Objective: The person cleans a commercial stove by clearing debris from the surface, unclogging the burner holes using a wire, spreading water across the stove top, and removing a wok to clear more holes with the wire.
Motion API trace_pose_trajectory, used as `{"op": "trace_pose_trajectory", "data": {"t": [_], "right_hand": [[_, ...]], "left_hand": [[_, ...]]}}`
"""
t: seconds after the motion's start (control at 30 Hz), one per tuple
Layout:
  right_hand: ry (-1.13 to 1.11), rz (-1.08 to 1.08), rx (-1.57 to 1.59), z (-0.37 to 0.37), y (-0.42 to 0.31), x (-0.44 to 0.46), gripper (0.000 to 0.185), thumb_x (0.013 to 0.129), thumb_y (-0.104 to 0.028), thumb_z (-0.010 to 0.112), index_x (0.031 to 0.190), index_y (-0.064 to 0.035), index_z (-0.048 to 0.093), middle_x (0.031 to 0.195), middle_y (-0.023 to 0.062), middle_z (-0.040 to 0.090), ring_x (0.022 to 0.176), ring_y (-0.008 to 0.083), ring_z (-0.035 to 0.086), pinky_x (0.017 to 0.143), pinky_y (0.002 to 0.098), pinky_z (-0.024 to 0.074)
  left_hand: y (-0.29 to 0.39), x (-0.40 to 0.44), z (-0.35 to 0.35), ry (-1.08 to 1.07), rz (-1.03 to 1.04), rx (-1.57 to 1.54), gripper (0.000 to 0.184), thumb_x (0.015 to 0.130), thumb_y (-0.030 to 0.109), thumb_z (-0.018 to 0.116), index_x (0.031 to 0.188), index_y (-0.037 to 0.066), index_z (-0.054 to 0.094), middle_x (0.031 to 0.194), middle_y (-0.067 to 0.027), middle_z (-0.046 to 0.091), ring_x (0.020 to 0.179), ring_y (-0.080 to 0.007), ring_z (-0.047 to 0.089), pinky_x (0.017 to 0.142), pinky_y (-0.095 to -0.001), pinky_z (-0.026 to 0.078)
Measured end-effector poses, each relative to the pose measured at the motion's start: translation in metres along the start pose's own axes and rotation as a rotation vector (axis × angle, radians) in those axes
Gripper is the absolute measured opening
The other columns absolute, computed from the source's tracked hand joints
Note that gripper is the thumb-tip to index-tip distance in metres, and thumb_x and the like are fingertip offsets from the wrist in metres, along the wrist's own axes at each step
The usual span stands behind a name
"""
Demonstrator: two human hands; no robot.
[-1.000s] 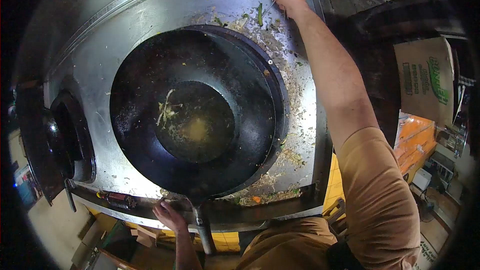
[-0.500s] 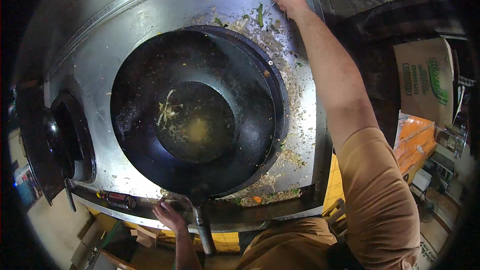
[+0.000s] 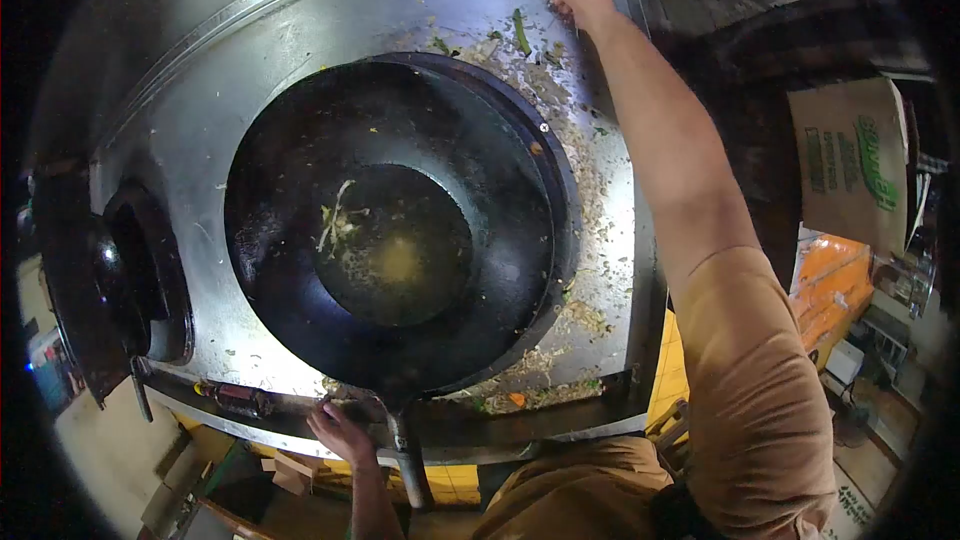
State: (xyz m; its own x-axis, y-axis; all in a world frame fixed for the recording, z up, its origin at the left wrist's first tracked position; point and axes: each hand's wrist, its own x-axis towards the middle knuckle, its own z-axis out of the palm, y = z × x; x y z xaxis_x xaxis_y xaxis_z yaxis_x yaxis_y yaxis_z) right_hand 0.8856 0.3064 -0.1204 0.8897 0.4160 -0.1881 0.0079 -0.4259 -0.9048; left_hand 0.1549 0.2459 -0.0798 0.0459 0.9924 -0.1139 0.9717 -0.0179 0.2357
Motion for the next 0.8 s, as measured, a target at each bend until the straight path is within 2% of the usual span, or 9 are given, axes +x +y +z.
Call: {"op": "trace_pose_trajectory", "data": {"t": [0.07, 0.13, 0.23, 0.37, 0.57, 0.63, 0.67, 0.73, 0.8], "right_hand": [[-0.013, -0.029, 0.032, 0.002, 0.010, 0.019, 0.013, 0.084, -0.006, 0.053, 0.087, 0.0029, 0.063, 0.067, 0.0125, 0.065, 0.048, 0.0150, 0.055, 0.039, 0.0307, 0.0403], [0.040, -0.027, -0.102, 0.002, 0.019, 0.032, 0.014, 0.084, -0.007, 0.054, 0.086, 0.0038, 0.063, 0.067, 0.0122, 0.064, 0.048, 0.0157, 0.056, 0.040, 0.0311, 0.0414], [0.081, -0.057, 0.042, 0.003, 0.014, 0.020, 0.014, 0.084, -0.007, 0.055, 0.085, 0.0038, 0.063, 0.065, 0.0117, 0.063, 0.049, 0.0162, 0.057, 0.040, 0.0318, 0.0419], [0.023, -0.067, -0.054, 0.002, 0.016, 0.025, 0.014, 0.084, -0.008, 0.055, 0.086, 0.0036, 0.063, 0.063, 0.0112, 0.061, 0.048, 0.0162, 0.057, 0.040, 0.0317, 0.0420], [0.082, -0.079, -0.042, 0.002, 0.015, 0.022, 0.013, 0.085, -0.007, 0.054, 0.084, 0.0026, 0.063, 0.064, 0.0105, 0.061, 0.046, 0.0152, 0.054, 0.038, 0.0311, 0.0395], [0.014, -0.042, -0.096, 0.000, 0.017, 0.026, 0.017, 0.084, -0.013, 0.057, 0.087, 0.0014, 0.067, 0.071, 0.0149, 0.067, 0.055, 0.0212, 0.063, 0.048, 0.0358, 0.0492], [0.014, -0.039, -0.096, 0.002, 0.022, 0.032, 0.017, 0.084, -0.013, 0.057, 0.087, 0.0014, 0.067, 0.071, 0.0149, 0.067, 0.055, 0.0212, 0.063, 0.048, 0.0358, 0.0492], [0.032, -0.109, -0.082, 0.007, 0.036, 0.043, 0.017, 0.082, -0.006, 0.054, 0.072, -0.0004, 0.068, 0.064, 0.0139, 0.066, 0.046, 0.0242, 0.060, 0.038, 0.0401, 0.0418], [0.056, -0.092, -0.021, 0.007, 0.020, 0.026, 0.019, 0.081, -0.004, 0.052, 0.069, 0.0002, 0.065, 0.060, 0.0145, 0.064, 0.044, 0.0236, 0.058, 0.037, 0.0390, 0.0408]], "left_hand": [[0.000, 0.000, 0.000, 0.006, 0.006, -0.007, 0.036, 0.101, 0.029, 0.043, 0.101, -0.003, 0.060, 0.096, -0.0219, 0.052, 0.093, -0.0399, 0.051, 0.085, -0.0516, 0.040], [0.002, -0.002, -0.001, 0.006, 0.013, -0.013, 0.036, 0.101, 0.029, 0.043, 0.101, -0.003, 0.060, 0.096, -0.0222, 0.052, 0.093, -0.0404, 0.051, 0.085, -0.0518, 0.040], [0.007, 0.000, -0.002, -0.004, -0.008, -0.006, 0.037, 0.101, 0.029, 0.043, 0.101, -0.004, 0.059, 0.096, -0.0224, 0.052, 0.093, -0.0406, 0.051, 0.086, -0.0518, 0.039], [0.002, 0.000, 0.000, 0.008, 0.005, -0.018, 0.038, 0.101, 0.030, 0.042, 0.098, -0.004, 0.058, 0.095, -0.0237, 0.051, 0.093, -0.0425, 0.050, 0.085, -0.0535, 0.038], [0.009, -0.001, -0.001, 0.029, 0.008, -0.001, 0.041, 0.102, 0.034, 0.041, 0.097, -0.004, 0.057, 0.094, -0.0262, 0.050, 0.093, -0.0453, 0.049, 0.086, -0.0558, 0.037], [0.009, -0.001, 0.000, 0.032, 0.020, 0.006, 0.042, 0.102, 0.035, 0.041, 0.097, -0.004, 0.057, 0.094, -0.0265, 0.050, 0.093, -0.0454, 0.049, 0.086, -0.0560, 0.037], [0.006, -0.001, 0.001, 0.024, 0.013, 0.001, 0.043, 0.102, 0.035, 0.040, 0.098, -0.004, 0.058, 0.093, -0.0263, 0.050, 0.092, -0.0454, 0.049, 0.085, -0.0562, 0.037], [0.001, -0.001, 0.002, 0.011, 0.006, 0.001, 0.044, 0.102, 0.036, 0.040, 0.099, -0.004, 0.058, 0.093, -0.0262, 0.051, 0.092, -0.0453, 0.049, 0.084, -0.0564, 0.037], [-0.003, 0.000, 0.002, 0.001, 0.035, 0.046, 0.044, 0.103, 0.036, 0.039, 0.102, -0.003, 0.059, 0.096, -0.0269, 0.054, 0.098, -0.0464, 0.050, 0.091, -0.0570, 0.037]]}}
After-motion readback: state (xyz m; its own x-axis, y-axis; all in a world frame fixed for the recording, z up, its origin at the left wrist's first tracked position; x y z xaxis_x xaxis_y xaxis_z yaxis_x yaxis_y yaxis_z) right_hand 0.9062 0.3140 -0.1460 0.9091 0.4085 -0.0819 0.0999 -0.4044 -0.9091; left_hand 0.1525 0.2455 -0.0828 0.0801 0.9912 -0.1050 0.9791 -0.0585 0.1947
